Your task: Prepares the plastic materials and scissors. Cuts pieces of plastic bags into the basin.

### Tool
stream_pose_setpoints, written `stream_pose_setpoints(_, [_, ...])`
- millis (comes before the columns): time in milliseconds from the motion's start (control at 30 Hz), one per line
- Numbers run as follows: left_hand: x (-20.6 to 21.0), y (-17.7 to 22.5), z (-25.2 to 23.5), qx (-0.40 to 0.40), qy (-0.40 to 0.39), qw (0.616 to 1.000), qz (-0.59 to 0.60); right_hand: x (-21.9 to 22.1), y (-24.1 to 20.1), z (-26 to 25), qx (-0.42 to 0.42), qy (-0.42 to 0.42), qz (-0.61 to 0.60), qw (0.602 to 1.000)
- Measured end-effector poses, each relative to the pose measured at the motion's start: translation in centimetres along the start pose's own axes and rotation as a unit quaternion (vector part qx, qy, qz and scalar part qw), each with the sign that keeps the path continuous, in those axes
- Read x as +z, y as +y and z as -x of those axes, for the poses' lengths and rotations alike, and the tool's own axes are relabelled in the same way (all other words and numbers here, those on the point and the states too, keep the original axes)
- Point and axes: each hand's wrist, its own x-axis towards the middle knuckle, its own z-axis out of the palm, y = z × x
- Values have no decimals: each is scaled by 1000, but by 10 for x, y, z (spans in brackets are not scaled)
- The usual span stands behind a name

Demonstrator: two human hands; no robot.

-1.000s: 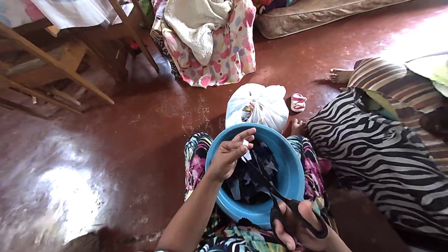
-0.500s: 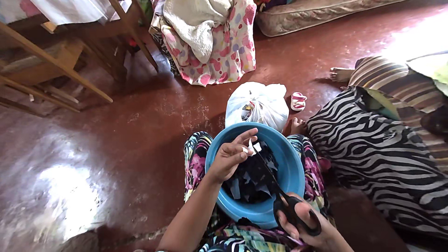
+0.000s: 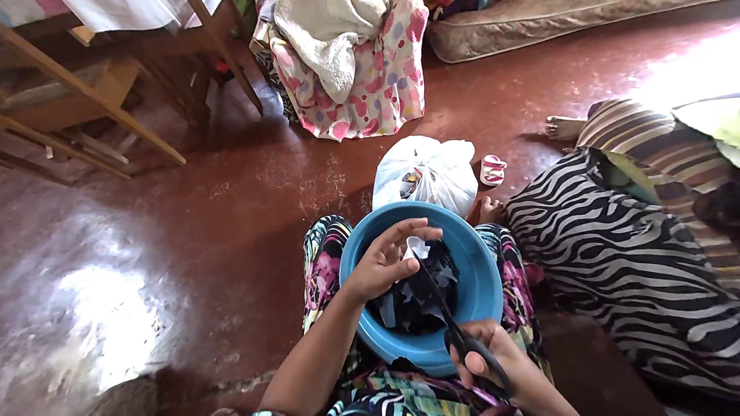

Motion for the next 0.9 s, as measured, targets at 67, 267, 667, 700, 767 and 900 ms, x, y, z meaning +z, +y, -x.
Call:
stream_pose_setpoints(67, [-1, -1, 2, 1, -7, 1000, -1, 0, 1, 1, -6, 0, 2, 1000])
stream_pose_setpoints(267, [9, 0, 12, -43, 108, 993, 1, -2, 0, 1, -11, 1, 0, 1000])
stream_pose_setpoints(667, [27, 5, 18, -118, 112, 986, 47, -4, 4, -3, -43, -50, 1, 998])
stream_pose_setpoints(700, [28, 4, 18, -120, 107, 985, 55, -4, 4, -4, -45, -52, -1, 998])
stream_pose_setpoints(767, [29, 2, 18, -125, 107, 984, 66, -4, 5, -4, -46, -54, -22, 997])
stream_pose_setpoints(900, [28, 3, 19, -134, 124, 981, 63, -1, 5, -4, -46, -40, -55, 997])
